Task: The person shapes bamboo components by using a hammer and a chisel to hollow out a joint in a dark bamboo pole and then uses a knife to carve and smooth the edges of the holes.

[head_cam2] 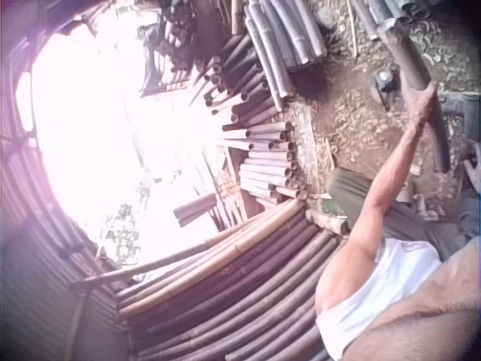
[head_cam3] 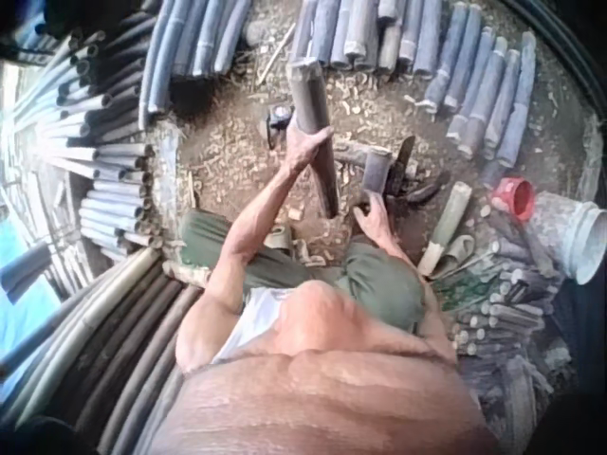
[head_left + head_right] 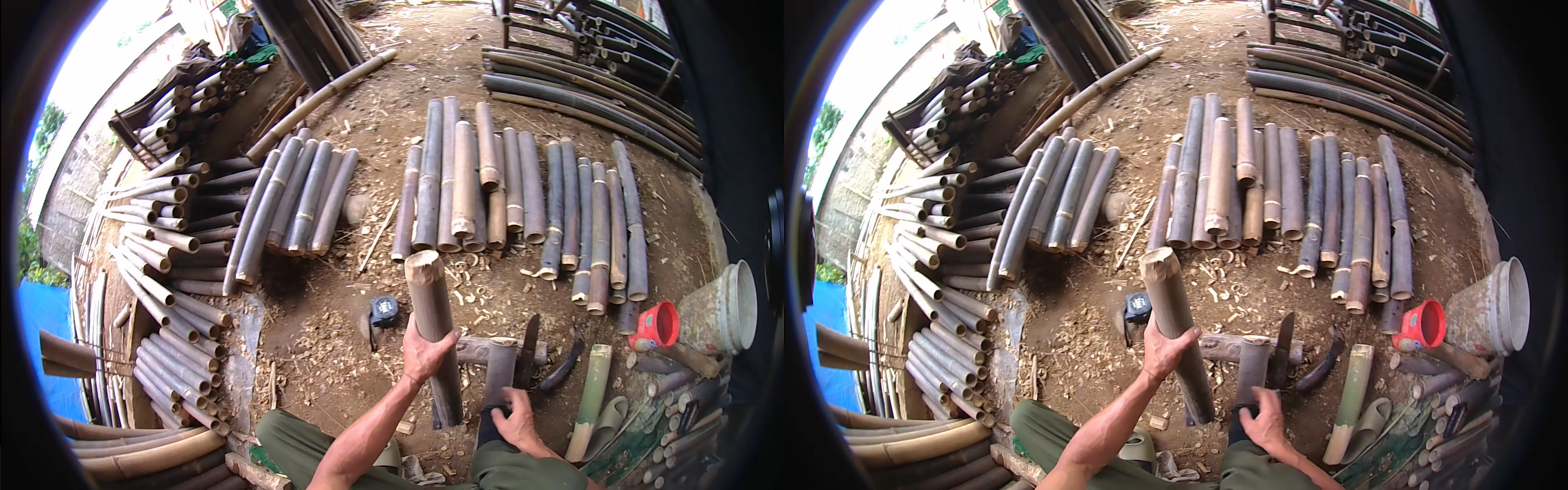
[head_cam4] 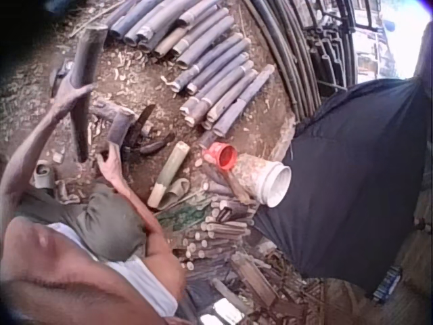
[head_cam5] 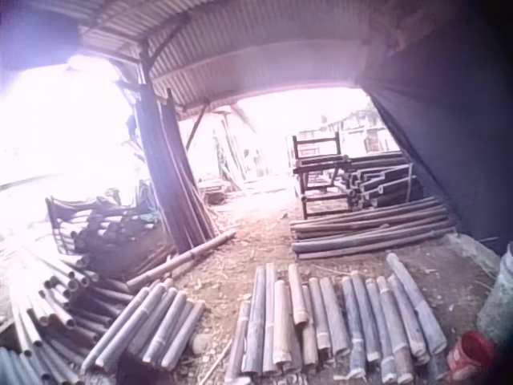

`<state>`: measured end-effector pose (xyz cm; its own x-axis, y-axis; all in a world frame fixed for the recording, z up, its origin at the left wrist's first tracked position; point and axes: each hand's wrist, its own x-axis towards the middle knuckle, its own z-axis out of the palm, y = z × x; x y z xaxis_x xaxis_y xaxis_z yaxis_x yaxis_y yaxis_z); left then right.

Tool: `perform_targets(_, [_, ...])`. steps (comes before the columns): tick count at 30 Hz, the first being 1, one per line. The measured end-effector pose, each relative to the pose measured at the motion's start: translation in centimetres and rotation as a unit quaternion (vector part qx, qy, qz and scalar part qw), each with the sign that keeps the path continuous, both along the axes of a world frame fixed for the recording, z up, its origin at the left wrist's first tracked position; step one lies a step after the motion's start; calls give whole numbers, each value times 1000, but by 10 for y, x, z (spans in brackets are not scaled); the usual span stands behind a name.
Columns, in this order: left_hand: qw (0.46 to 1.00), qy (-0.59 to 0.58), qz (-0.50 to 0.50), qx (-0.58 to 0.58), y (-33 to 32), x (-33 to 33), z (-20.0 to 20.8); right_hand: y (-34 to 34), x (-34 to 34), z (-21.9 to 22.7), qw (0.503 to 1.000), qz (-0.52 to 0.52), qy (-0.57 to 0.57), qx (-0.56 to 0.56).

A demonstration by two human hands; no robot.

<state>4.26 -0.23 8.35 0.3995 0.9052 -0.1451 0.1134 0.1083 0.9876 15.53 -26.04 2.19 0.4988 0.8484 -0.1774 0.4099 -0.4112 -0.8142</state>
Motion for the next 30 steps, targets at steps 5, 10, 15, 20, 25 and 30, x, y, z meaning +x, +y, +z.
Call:
perform_targets(5, [1000, 8, 5, 0, -32, 20, 0, -52, 30, -52, 965, -174, -109, -163])
perform_targets(10, [998, -55, -11, -12, -55, 17, 29, -86, 27, -124, 965, -195, 9, -174])
perform_targets(15, [957, -224, 57, 176, -77, 2, 85, -56, 38, -106, 959, -202, 66, -190])
perform_targets(20, [965, -198, 17, 173, -104, 12, 115, -57, 53, -39, 966, -236, 97, -48])
perform_targets(25, [977, -160, 24, 136, -121, 35, 122, -81, 86, 2, 957, -254, 141, 14])
perform_targets(30, [977, -167, 39, 127, -119, 34, 116, -73, 117, 27, 944, -280, 159, 75])
